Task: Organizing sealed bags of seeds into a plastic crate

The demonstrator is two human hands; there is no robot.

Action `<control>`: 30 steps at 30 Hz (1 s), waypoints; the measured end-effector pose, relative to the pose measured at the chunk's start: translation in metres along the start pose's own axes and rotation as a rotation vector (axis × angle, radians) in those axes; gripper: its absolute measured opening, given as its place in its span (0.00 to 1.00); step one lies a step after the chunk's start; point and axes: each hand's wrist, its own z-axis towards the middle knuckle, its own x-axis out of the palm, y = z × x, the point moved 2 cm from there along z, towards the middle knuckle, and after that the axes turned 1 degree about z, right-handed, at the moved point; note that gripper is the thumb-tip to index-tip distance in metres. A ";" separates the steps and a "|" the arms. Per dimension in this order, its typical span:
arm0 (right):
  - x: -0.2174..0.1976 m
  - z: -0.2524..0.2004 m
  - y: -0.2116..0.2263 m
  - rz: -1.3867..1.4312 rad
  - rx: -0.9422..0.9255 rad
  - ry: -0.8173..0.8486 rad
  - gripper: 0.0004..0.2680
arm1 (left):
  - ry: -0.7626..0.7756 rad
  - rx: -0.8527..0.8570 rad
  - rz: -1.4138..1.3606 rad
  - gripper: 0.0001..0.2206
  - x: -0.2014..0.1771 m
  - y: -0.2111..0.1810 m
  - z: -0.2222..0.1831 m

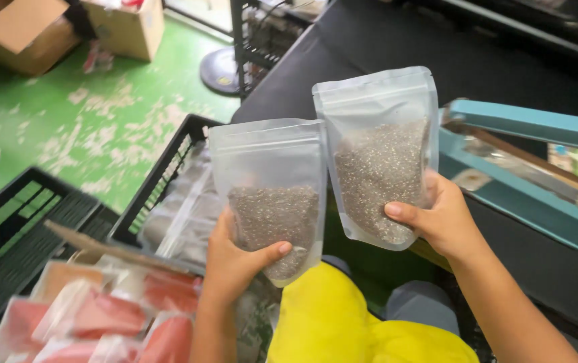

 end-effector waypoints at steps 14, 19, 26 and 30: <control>0.164 0.043 -0.023 -0.019 0.183 0.196 0.22 | -0.386 -0.318 -0.170 0.39 -0.109 0.149 0.082; 0.177 0.066 -0.050 -0.074 0.240 0.151 0.21 | -0.324 -0.314 -0.237 0.37 -0.083 0.251 0.160; 0.189 0.060 -0.124 -0.256 0.515 0.148 0.30 | -0.397 -0.387 -0.258 0.36 -0.057 0.294 0.261; 0.197 0.056 -0.160 -0.382 0.602 0.212 0.33 | -0.225 -0.512 -0.720 0.28 -0.035 0.326 0.317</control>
